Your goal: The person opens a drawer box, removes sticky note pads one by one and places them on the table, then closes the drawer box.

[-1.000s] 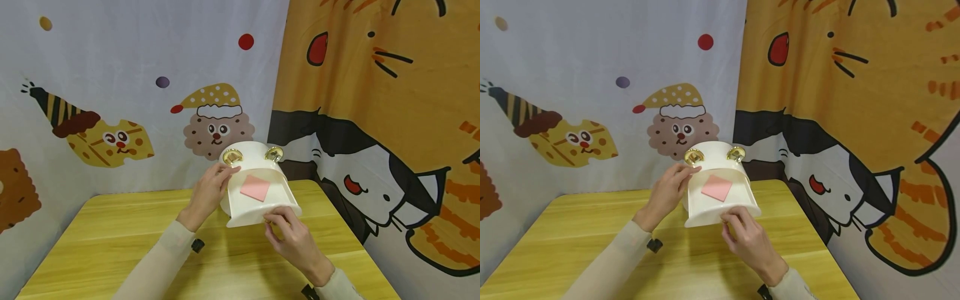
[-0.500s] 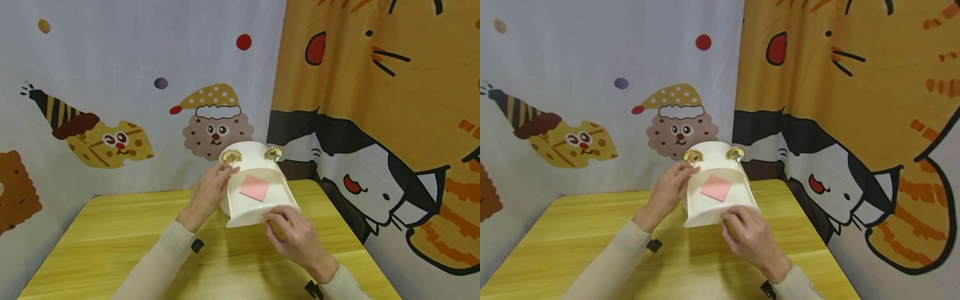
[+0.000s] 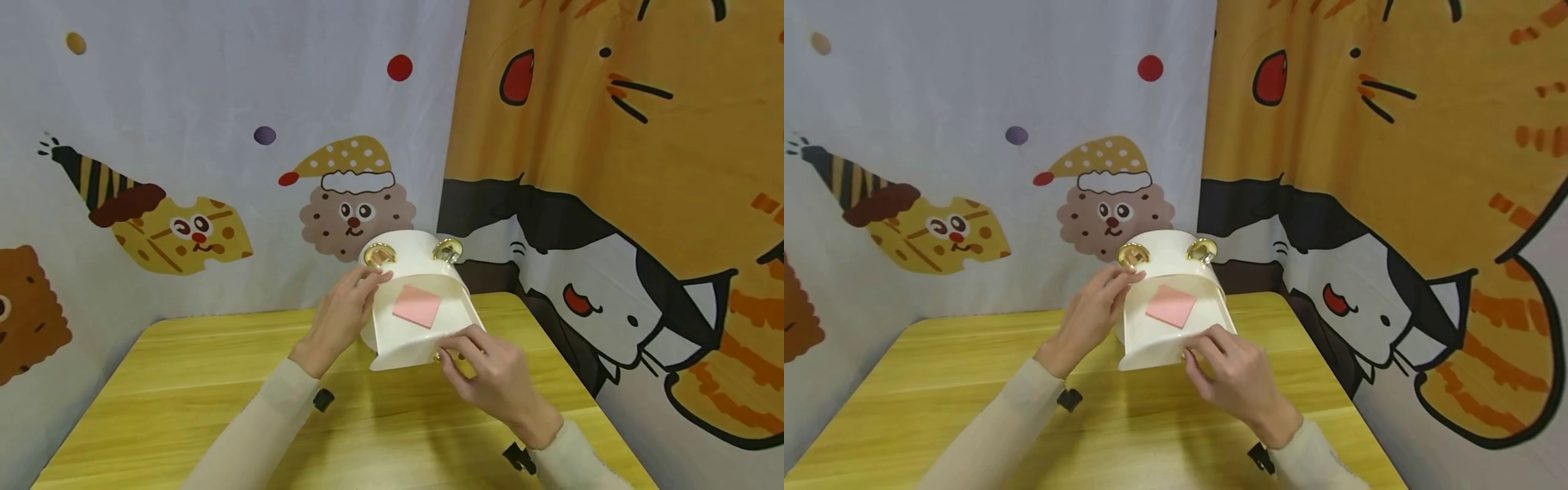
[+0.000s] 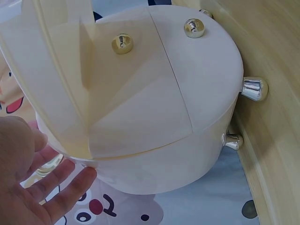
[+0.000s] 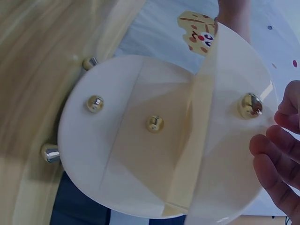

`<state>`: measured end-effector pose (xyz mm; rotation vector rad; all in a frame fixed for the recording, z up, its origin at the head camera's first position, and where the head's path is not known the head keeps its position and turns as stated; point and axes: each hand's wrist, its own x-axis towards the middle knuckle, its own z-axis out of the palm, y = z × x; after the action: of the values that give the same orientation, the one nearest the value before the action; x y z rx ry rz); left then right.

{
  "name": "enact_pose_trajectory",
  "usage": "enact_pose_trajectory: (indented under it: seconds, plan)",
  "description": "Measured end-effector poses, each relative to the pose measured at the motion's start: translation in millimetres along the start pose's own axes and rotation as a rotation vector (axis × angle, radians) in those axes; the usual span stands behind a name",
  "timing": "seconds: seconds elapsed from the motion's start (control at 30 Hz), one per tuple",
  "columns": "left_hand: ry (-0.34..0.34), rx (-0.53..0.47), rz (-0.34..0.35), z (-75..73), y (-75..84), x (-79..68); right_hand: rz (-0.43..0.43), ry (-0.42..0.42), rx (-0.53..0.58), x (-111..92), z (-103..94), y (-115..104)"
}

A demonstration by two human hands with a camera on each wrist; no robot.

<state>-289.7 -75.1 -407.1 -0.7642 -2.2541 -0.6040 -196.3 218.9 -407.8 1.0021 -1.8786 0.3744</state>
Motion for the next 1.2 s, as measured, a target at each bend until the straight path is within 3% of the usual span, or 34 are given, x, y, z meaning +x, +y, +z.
enact_pose_trajectory:
  seconds: [0.33, 0.53, 0.77, 1.2]
  plan:
    - [0.002, 0.005, 0.002, -0.5, 0.7, 1.2, 0.041, -0.082, 0.015, 11.6, -9.5, 7.8]
    - [-0.002, 0.009, 0.003, -0.8, 0.6, 0.8, 0.052, -0.083, -0.006, 20.0, -13.7, 11.3]
    - [-0.010, 0.014, 0.002, -0.4, 0.6, 0.2, 0.120, -0.122, 0.054, 30.6, -18.9, 16.7]
    - [0.010, 0.010, 0.007, 0.9, 0.1, -2.0, 0.105, -0.157, 0.067, 54.8, -26.1, 34.6]
